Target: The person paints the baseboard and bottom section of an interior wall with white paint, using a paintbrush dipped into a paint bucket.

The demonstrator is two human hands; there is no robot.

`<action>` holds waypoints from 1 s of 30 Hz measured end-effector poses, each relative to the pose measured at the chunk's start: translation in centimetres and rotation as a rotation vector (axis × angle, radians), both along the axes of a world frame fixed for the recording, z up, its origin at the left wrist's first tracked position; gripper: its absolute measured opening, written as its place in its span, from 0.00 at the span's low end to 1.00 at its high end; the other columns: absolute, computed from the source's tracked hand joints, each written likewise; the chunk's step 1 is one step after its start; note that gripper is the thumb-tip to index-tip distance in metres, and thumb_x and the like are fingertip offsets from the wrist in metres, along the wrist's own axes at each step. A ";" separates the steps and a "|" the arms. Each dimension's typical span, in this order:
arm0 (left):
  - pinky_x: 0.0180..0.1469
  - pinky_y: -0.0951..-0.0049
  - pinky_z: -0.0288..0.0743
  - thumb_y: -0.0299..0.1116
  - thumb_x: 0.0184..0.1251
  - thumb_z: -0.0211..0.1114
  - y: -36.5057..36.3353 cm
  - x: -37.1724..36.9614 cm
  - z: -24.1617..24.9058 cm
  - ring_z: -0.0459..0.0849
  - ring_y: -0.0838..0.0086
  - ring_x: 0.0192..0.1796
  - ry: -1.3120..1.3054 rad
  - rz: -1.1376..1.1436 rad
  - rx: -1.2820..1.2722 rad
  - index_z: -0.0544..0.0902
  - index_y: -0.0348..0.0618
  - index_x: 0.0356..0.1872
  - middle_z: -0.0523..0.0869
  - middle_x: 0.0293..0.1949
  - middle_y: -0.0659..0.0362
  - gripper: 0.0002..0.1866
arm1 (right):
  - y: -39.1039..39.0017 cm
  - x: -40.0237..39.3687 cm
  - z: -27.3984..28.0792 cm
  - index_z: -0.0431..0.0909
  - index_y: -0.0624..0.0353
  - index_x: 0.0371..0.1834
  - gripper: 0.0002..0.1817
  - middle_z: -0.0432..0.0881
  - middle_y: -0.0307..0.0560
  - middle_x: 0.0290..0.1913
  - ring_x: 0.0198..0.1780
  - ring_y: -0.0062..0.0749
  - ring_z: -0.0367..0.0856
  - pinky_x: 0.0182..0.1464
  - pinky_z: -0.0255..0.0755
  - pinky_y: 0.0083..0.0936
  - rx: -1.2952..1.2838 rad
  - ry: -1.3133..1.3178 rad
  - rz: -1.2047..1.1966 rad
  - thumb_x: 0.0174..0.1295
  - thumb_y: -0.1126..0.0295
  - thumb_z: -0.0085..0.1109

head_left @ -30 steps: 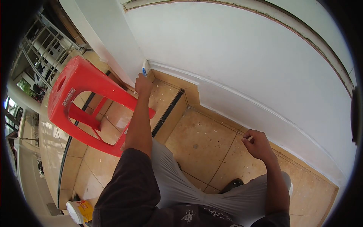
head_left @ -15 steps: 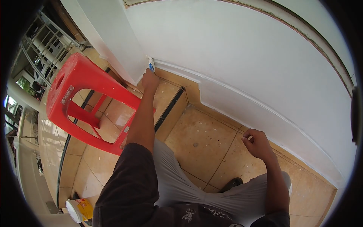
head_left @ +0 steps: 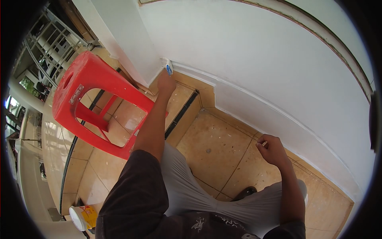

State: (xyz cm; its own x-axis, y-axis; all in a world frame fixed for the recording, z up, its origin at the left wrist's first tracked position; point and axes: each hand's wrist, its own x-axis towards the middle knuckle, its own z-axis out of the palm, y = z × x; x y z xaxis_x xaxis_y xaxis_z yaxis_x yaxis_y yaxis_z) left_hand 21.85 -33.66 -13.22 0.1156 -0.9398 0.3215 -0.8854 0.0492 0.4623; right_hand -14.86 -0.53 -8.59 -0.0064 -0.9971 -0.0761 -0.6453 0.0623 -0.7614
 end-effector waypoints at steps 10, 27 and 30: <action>0.49 0.45 0.74 0.26 0.57 0.57 1.6 -1.9 -0.6 0.82 0.42 0.45 -0.023 -0.019 -0.038 0.78 0.35 0.41 0.84 0.39 0.39 0.11 | -0.2 0.2 -0.1 0.80 0.65 0.33 0.08 0.85 0.52 0.32 0.28 0.41 0.85 0.35 0.78 0.31 0.029 0.044 -0.001 0.58 0.70 0.62; 0.49 0.51 0.76 0.29 0.59 0.57 4.6 -2.9 3.2 0.83 0.45 0.45 -0.155 -0.163 0.070 0.80 0.37 0.42 0.85 0.39 0.41 0.11 | 0.8 -0.3 0.6 0.80 0.66 0.34 0.08 0.84 0.51 0.32 0.28 0.37 0.84 0.33 0.77 0.29 -0.034 0.042 0.002 0.59 0.71 0.62; 0.52 0.56 0.76 0.30 0.60 0.58 4.7 1.3 7.9 0.83 0.49 0.49 -0.171 -0.165 0.199 0.82 0.41 0.49 0.85 0.45 0.44 0.16 | 1.2 -0.5 1.3 0.81 0.65 0.34 0.08 0.85 0.53 0.33 0.29 0.42 0.85 0.35 0.79 0.31 -0.032 0.030 -0.014 0.58 0.71 0.62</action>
